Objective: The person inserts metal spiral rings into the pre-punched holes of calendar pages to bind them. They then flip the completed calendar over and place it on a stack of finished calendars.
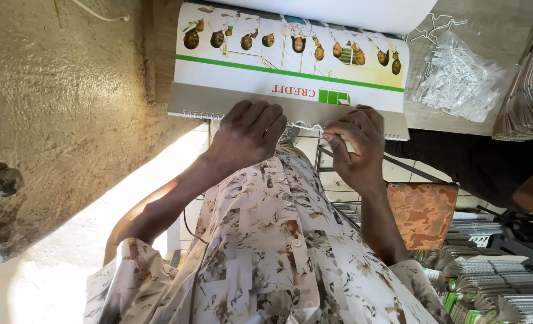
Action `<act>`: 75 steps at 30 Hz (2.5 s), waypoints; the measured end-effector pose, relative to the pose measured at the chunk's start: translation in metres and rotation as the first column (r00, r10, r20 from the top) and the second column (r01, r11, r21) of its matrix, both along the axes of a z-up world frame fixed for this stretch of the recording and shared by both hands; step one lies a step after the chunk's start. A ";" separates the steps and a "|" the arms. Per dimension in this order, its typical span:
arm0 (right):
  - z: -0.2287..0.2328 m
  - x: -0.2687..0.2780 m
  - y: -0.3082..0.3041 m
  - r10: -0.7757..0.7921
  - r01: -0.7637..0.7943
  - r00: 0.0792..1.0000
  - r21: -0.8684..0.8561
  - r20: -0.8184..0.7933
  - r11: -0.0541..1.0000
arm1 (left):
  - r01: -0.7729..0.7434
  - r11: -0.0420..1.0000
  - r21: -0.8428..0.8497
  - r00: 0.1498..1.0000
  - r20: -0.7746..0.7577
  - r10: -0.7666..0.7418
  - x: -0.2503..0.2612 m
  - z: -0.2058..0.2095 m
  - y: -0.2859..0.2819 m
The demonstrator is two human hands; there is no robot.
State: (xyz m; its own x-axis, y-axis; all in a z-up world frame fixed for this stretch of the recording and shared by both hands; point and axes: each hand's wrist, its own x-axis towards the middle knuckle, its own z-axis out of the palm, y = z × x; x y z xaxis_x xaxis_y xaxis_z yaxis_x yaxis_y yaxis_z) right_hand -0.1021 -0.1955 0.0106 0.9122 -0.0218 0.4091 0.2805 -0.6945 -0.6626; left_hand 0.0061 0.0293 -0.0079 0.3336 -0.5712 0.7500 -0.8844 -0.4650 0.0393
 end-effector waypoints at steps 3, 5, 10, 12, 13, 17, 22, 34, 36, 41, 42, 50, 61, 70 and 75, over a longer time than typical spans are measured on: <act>-0.005 0.006 0.007 0.024 -0.024 1.000 0.034 0.003 0.999 | -0.005 1.000 -0.005 1.000 0.001 0.005 0.000 0.001 0.000; -0.009 0.008 0.011 0.024 -0.026 1.000 0.096 0.016 0.995 | 0.009 1.000 -0.016 1.000 -0.016 -0.009 -0.002 -0.003 0.001; -0.011 0.013 0.014 0.054 -0.057 0.998 0.134 0.026 0.989 | -0.035 0.999 0.040 0.998 0.059 0.032 0.008 0.008 0.014; -0.011 0.015 0.016 0.078 -0.080 0.997 0.144 0.019 0.986 | -0.046 0.999 0.024 0.996 0.074 0.044 0.011 0.004 0.015; -0.013 0.017 0.017 0.078 -0.082 0.996 0.146 0.034 0.986 | -0.033 0.999 0.022 0.997 0.073 0.031 0.010 0.003 0.014; -0.019 0.026 0.025 0.077 -0.089 0.994 0.165 0.082 0.982 | -0.009 1.000 0.017 0.998 0.066 0.008 0.011 0.002 0.015; -0.017 0.033 0.026 0.116 -0.135 0.986 0.171 0.117 0.976 | 0.060 0.998 -0.012 0.998 0.016 -0.060 0.014 -0.007 0.013; -0.016 0.045 0.030 0.141 -0.156 0.967 0.054 0.214 0.986 | 0.118 0.993 -0.018 0.993 -0.011 -0.118 0.021 -0.015 0.002; -0.010 0.041 0.021 0.151 -0.146 0.968 -0.038 0.200 0.989 | 0.095 0.995 -0.034 0.995 -0.010 -0.096 0.018 -0.008 0.000; -0.020 0.033 0.004 0.104 -0.043 0.969 -0.264 0.223 0.964 | 0.196 0.977 -0.082 0.966 -0.156 -0.207 0.004 0.021 -0.013; -0.019 0.032 0.003 0.106 -0.043 0.967 -0.265 0.230 0.963 | 0.195 0.977 -0.082 0.967 -0.148 -0.205 0.003 0.020 -0.015; -0.013 0.032 0.006 0.095 -0.059 0.976 -0.182 0.195 0.982 | 0.115 0.988 -0.103 0.989 -0.078 -0.123 -0.002 0.016 -0.029; -0.006 0.033 0.009 0.127 -0.099 0.982 -0.190 0.142 0.977 | 0.160 0.985 -0.070 0.896 -0.409 -0.175 -0.001 0.018 -0.024; -0.018 0.034 0.004 0.137 -0.119 0.984 -0.149 0.117 0.982 | 0.212 0.971 -0.107 0.776 -0.586 -0.234 0.005 0.021 -0.018; -0.028 0.032 0.000 0.138 -0.129 0.988 -0.117 0.067 0.985 | 0.150 0.988 0.032 0.919 -0.373 -0.127 -0.002 0.007 -0.025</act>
State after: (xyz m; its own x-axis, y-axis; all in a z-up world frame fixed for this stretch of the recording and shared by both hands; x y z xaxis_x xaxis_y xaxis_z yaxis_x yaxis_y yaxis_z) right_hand -0.0699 -0.1955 -0.0171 0.8705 0.1481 0.4694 0.4218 -0.7160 -0.5562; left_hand 0.0036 0.0039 -0.0010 0.4945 -0.6710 0.5524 -0.8681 -0.3504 0.3516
